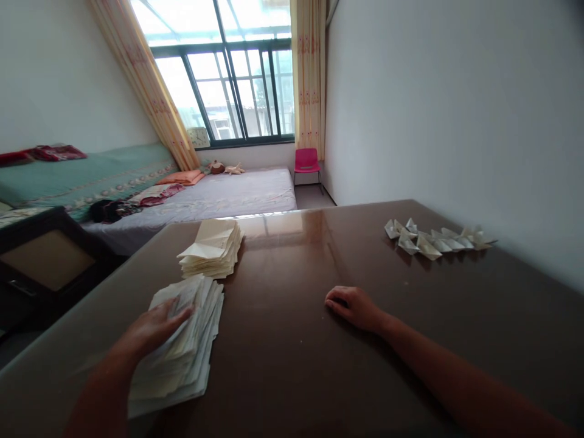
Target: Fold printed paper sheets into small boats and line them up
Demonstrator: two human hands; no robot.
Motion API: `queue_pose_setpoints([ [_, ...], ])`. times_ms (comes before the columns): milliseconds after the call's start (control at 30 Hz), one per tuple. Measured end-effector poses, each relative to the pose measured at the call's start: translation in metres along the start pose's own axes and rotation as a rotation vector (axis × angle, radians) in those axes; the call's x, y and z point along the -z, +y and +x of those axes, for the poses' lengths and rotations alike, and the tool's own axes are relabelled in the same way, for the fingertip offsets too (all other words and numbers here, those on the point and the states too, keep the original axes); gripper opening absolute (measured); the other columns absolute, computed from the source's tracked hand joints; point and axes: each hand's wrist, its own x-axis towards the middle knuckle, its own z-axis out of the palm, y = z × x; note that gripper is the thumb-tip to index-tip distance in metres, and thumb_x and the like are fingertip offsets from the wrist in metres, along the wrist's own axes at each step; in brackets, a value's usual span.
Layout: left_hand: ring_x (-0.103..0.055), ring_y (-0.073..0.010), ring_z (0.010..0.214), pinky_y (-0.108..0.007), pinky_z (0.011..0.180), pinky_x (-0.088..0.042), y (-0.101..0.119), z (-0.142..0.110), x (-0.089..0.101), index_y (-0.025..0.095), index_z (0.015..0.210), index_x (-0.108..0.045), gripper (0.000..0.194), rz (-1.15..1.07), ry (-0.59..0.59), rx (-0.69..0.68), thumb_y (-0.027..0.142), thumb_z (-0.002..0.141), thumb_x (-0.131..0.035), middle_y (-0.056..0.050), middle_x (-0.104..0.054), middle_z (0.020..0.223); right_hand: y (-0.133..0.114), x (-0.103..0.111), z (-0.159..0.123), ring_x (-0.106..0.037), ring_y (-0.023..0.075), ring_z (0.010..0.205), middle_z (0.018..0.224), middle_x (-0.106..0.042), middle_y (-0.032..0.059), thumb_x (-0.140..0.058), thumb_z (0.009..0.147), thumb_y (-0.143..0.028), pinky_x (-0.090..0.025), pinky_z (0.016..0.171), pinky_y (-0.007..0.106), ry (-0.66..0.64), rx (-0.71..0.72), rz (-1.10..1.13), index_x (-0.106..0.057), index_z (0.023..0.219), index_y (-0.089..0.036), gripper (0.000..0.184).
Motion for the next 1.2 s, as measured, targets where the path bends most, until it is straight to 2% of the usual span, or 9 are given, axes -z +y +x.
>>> queue_pose_setpoints([
  [100,-0.064,-0.0303,0.101,-0.038,0.086,-0.049,0.004,0.000,0.005,0.009,0.107,-0.064,0.053,0.005,-0.131,0.020,0.051,0.080,-0.047,-0.014,-0.070,0.107,0.000,0.001,0.000,-0.061,0.0164,0.075,0.083,-0.068,0.0034,-0.048,0.091,-0.038,-0.043,0.068,0.026,-0.005,-0.002,0.018,-0.066,0.087,-0.021,0.024],
  [200,-0.065,-0.0280,0.091,-0.035,0.080,-0.048,0.015,-0.002,0.011,0.013,0.101,-0.065,0.042,0.077,-0.172,0.070,0.043,0.083,-0.042,-0.012,-0.072,0.098,0.001,0.001,0.000,-0.060,0.0159,0.076,0.084,-0.068,0.0034,-0.049,0.091,-0.037,-0.043,0.068,0.025,-0.008,0.001,0.022,-0.066,0.087,-0.021,0.024],
  [333,-0.064,-0.0282,0.089,-0.033,0.076,-0.044,0.016,-0.004,0.012,0.019,0.093,-0.066,0.036,0.181,-0.237,0.077,0.037,0.085,-0.036,-0.013,-0.069,0.099,0.002,0.000,0.000,-0.060,0.0154,0.076,0.084,-0.067,0.0035,-0.049,0.091,-0.036,-0.043,0.069,0.025,-0.012,0.008,0.027,-0.066,0.088,-0.019,0.024],
  [433,-0.064,-0.0294,0.092,-0.033,0.076,-0.043,0.010,-0.007,0.008,0.020,0.098,-0.065,0.040,0.133,-0.206,0.091,0.045,0.086,-0.035,-0.012,-0.069,0.100,0.003,0.000,0.000,-0.060,0.0150,0.075,0.084,-0.067,0.0032,-0.049,0.091,-0.037,-0.042,0.069,0.024,-0.016,0.007,0.033,-0.067,0.089,-0.019,0.024],
  [567,-0.063,-0.0332,0.097,-0.036,0.076,-0.044,0.014,-0.013,0.005,0.018,0.115,-0.057,0.061,0.069,-0.143,0.120,0.065,0.081,-0.037,-0.016,-0.067,0.109,0.004,0.000,0.000,-0.060,0.0155,0.075,0.084,-0.067,0.0037,-0.049,0.091,-0.037,-0.042,0.069,0.025,-0.019,0.003,0.031,-0.067,0.089,-0.020,0.025],
  [667,-0.062,-0.0343,0.101,-0.038,0.078,-0.045,0.024,-0.015,0.005,0.016,0.117,-0.053,0.059,0.095,-0.159,0.121,0.061,0.081,-0.037,-0.018,-0.063,0.117,0.004,0.001,0.000,-0.061,0.0158,0.076,0.085,-0.068,0.0039,-0.049,0.091,-0.038,-0.043,0.069,0.025,-0.023,-0.001,0.031,-0.067,0.089,-0.019,0.026],
  [767,-0.060,-0.0348,0.105,-0.039,0.081,-0.045,0.032,-0.014,0.005,0.014,0.119,-0.051,0.065,0.113,-0.191,0.131,0.063,0.080,-0.037,-0.020,-0.060,0.123,0.004,0.001,0.001,-0.060,0.0156,0.075,0.085,-0.068,0.0038,-0.049,0.091,-0.039,-0.043,0.069,0.025,-0.025,-0.011,0.018,-0.067,0.090,-0.020,0.026],
  [867,-0.060,-0.0350,0.105,-0.039,0.081,-0.045,0.036,-0.011,0.004,0.014,0.116,-0.052,0.063,0.143,-0.208,0.130,0.063,0.080,-0.036,-0.020,-0.060,0.122,0.004,0.001,0.000,-0.060,0.0158,0.075,0.085,-0.068,0.0040,-0.049,0.091,-0.039,-0.043,0.070,0.025,-0.023,-0.012,0.006,-0.068,0.090,-0.020,0.026],
  [1200,-0.062,-0.0312,0.099,-0.034,0.079,-0.044,0.026,-0.005,0.012,0.018,0.109,-0.057,0.058,0.084,-0.265,0.162,0.064,0.080,-0.038,-0.015,-0.064,0.112,0.001,0.005,0.000,-0.061,0.0160,0.078,0.085,-0.068,0.0043,-0.050,0.090,-0.035,-0.043,0.070,0.025,-0.030,-0.005,0.055,-0.068,0.090,-0.019,0.024],
])
